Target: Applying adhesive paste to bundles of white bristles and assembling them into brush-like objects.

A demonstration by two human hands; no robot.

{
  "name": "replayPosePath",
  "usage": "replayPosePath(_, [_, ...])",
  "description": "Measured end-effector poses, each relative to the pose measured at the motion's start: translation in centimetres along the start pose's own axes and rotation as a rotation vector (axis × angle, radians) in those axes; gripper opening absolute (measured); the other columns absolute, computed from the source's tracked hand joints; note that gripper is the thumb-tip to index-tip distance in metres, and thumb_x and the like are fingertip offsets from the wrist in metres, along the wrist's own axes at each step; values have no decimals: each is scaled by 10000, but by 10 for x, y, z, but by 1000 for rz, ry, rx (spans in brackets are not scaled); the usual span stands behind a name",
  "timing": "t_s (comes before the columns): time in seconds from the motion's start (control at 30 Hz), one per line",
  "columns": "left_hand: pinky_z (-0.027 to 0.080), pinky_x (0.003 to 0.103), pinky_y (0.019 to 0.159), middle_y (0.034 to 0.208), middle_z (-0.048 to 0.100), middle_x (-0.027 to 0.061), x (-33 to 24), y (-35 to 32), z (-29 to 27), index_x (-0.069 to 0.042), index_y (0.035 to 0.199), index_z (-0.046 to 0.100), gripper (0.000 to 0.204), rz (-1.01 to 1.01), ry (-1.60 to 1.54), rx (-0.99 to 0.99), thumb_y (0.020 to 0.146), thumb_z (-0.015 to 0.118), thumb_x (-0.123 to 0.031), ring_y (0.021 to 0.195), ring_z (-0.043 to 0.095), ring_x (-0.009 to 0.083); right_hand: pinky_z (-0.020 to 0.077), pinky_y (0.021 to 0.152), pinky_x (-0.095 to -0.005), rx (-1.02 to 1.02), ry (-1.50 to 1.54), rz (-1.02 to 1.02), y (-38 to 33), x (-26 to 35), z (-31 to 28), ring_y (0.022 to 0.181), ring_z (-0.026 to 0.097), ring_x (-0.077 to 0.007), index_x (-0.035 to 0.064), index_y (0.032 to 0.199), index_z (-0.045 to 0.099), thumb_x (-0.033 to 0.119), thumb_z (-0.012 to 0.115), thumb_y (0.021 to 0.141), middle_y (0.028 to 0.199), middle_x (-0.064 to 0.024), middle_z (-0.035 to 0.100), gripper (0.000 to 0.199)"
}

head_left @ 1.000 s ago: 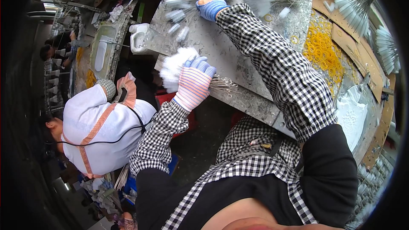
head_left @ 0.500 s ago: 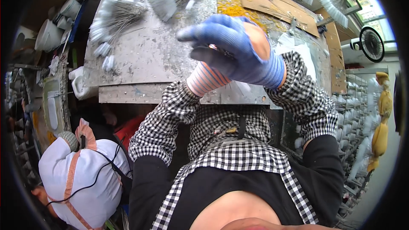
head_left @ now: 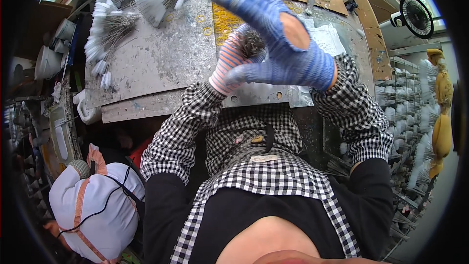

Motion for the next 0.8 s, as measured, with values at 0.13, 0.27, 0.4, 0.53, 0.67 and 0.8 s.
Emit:
replayPosePath(0.13, [529,277,860,1084,697,57,-63,-17,17,-59,1098,667,210,447,27,-313,912,730,12,967,650,116,382,1167,-457,74,173,308,-82,-39,30,1367,482,-398,1,1619,187,492,969,555,1525,-250,437,1409])
replayPosePath(0.27, [492,316,996,1281,622,72,30,-19,-75,-19,1336,574,581,390,892,-257,863,861,-194,1121,590,152,445,1095,-462,-25,173,380,-141,-78,128,1244,558,-437,-25,1460,443,331,876,684,1352,-252,570,957])
replayPosePath(0.4, [461,386,1078,1332,596,92,24,-32,-41,-37,1442,475,1021,75,595,117,634,995,-384,1197,600,241,537,925,-451,-72,246,453,-155,-74,107,1063,658,-423,16,1361,560,227,859,704,1151,-206,679,753])
replayPosePath(0.53, [459,467,1081,1314,612,185,18,-23,-44,-102,1435,525,955,439,1629,478,627,936,-401,1198,599,400,497,993,-443,-41,187,250,-171,-57,125,1143,631,-385,17,1337,562,203,893,685,1209,-191,642,755])
replayPosePath(0.67, [464,446,1078,1330,619,167,16,-38,-43,-80,1436,516,959,267,1390,433,638,923,-421,1229,595,384,492,993,-450,-107,291,354,-178,-52,115,1136,622,-376,27,1313,581,245,897,674,1192,-186,644,746])
replayPosePath(0.8, [502,445,1025,1249,645,179,36,-26,-67,-47,1409,513,942,73,1508,331,650,903,-446,1151,625,399,496,967,-457,-27,196,475,-185,-79,128,1085,625,-389,31,1276,597,286,903,659,1157,-189,647,734])
Point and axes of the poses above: each hand's wrist, its own y-axis towards the middle knuckle, its own z-axis out of the palm, x = y × z, the point moved 8 cm from there along y, towards the middle knuckle
